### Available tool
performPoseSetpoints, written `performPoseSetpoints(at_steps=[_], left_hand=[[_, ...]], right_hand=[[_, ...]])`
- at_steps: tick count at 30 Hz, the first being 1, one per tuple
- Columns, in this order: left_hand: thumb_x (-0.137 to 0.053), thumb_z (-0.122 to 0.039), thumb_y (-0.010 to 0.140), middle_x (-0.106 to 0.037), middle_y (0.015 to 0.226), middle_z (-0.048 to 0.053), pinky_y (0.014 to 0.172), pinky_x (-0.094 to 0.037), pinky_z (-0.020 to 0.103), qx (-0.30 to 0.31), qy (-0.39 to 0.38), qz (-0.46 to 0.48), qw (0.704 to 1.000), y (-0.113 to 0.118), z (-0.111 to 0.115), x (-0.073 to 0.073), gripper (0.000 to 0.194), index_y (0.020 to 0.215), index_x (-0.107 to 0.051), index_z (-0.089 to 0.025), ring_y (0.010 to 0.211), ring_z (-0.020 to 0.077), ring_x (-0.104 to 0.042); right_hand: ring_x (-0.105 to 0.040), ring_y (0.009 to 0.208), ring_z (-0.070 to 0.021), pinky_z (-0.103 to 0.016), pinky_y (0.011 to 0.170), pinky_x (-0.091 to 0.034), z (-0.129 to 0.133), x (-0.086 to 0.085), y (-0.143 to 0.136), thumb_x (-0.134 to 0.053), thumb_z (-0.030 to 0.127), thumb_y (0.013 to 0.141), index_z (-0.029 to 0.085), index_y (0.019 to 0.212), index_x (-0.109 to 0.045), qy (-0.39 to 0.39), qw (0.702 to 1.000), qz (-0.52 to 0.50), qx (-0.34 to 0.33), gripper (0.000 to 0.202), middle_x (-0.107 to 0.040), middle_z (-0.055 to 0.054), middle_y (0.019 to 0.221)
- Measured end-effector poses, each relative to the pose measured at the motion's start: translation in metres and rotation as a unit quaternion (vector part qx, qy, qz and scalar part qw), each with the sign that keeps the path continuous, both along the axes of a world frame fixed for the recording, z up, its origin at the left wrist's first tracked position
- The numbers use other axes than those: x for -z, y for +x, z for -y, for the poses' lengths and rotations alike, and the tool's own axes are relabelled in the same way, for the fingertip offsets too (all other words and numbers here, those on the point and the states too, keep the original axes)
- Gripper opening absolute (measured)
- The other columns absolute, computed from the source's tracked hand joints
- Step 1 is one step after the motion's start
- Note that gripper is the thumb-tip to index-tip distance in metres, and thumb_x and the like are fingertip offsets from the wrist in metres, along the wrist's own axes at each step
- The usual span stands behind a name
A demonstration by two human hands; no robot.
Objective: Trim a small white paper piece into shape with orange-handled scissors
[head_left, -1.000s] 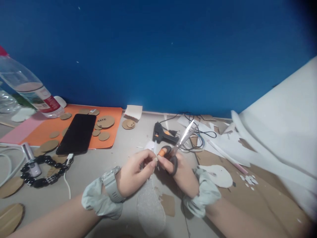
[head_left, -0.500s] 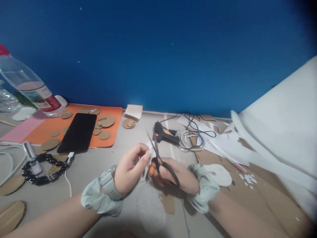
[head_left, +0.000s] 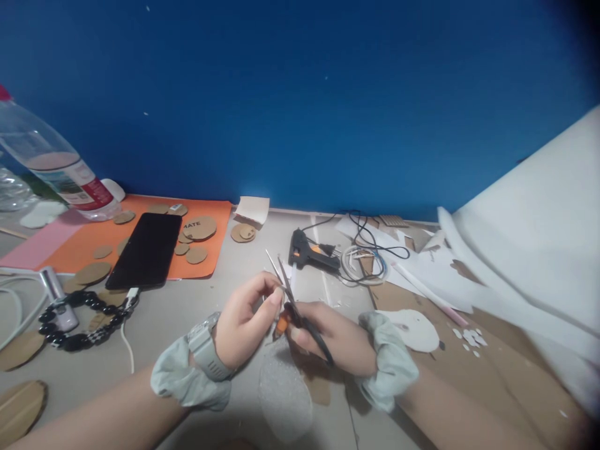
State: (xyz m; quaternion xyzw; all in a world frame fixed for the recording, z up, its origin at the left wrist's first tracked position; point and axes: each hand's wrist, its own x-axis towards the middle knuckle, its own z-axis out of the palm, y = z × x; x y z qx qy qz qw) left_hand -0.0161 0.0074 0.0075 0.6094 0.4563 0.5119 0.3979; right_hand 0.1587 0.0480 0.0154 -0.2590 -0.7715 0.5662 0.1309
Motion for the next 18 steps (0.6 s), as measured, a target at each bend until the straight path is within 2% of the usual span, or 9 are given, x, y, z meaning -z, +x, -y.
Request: performPoseSetpoints(at_steps=[10, 18], left_hand=[[-0.042, -0.022, 0.094, -0.051, 0.074, -0.001, 0.066, -0.040, 0.025, -0.008, 0.008, -0.017, 1.000, -0.0005, -0.0015, 0.0002, 0.018, 0.078, -0.049, -0.018, 0.069, 0.0126, -0.050], [-0.042, -0.022, 0.094, -0.051, 0.073, -0.001, 0.067, -0.040, 0.025, -0.007, 0.001, -0.009, 1.000, 0.0004, -0.0025, -0.0020, 0.020, 0.076, -0.048, -0.018, 0.068, 0.0119, -0.048]], right_hand=[[-0.040, 0.061, -0.0125, -0.023, 0.057, -0.036, 0.0045, 0.0007, -0.0018, -0.040, 0.065, 0.086, 0.016, 0.081, -0.054, 0.000, 0.999, 0.001, 0.033, 0.051, -0.045, 0.001, 0.068], [-0.043, 0.061, -0.0127, -0.022, 0.055, -0.039, 0.0034, 0.0006, -0.0014, -0.039, 0.066, 0.085, 0.016, 0.081, -0.054, 0.001, 0.999, -0.001, 0.033, 0.052, -0.047, 0.000, 0.068]])
